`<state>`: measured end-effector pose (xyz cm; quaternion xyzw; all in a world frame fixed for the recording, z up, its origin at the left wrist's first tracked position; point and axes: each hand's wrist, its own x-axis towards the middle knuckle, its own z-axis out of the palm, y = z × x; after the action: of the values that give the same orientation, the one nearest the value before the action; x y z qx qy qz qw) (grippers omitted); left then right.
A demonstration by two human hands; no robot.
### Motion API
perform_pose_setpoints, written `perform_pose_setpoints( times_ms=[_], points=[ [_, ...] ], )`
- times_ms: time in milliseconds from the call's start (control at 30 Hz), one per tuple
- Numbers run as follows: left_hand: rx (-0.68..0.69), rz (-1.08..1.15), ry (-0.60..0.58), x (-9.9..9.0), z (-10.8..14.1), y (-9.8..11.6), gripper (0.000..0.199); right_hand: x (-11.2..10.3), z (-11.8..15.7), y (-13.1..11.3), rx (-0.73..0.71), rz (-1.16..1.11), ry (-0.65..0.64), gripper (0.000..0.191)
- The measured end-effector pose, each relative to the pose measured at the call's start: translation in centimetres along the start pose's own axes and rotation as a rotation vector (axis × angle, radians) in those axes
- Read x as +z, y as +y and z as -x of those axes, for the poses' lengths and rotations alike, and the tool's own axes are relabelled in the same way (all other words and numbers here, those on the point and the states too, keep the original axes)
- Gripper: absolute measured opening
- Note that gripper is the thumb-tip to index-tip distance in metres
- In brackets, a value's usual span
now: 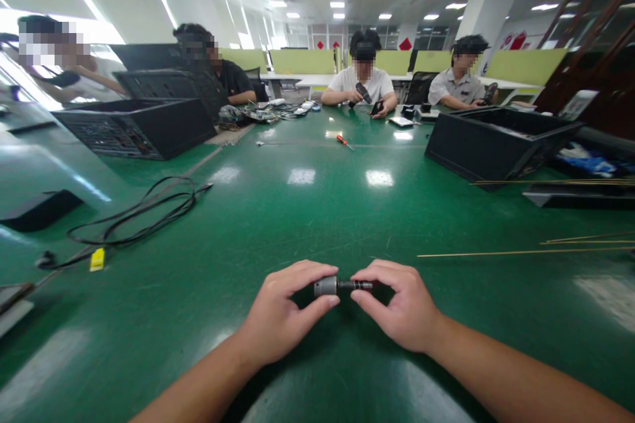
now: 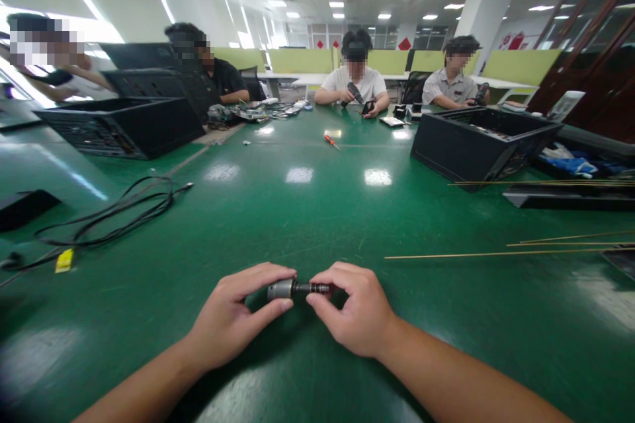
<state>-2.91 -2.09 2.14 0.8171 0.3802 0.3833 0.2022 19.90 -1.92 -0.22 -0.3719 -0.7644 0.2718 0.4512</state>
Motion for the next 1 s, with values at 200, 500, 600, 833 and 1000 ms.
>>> perform_pose_setpoints(
  times_ms=[200, 500, 600, 833, 1000],
  points=[
    [-0.015, -0.007, -0.003, -0.02, -0.07, 0.06, 0.024, -0.08, -0.02, -0.04, 0.006, 0.004, 0.001, 0.008],
    [-0.007, -0.024, 0.012, -0.06, 0.00, -0.07, 0.025, -0.02, 0.00, -0.08, 0.014, 0.019, 0.011, 0.008],
    [-0.012, -0.030, 0.024, -0.06, -0.02, -0.14, 0.024, -0.02, -0.01, -0.03, 0.017, 0.025, 0.018, 0.009],
    [-0.026, -0.037, 0.029, -0.19, -0.22, -0.10, 0.024, -0.07, -0.09, -0.03, 0.024, 0.024, 0.025, 0.008],
    [-0.034, -0.033, 0.022, -0.25, -0.25, 0.01, 0.023, -0.06, -0.09, 0.01, 0.024, 0.030, 0.028, 0.008]
  ],
)
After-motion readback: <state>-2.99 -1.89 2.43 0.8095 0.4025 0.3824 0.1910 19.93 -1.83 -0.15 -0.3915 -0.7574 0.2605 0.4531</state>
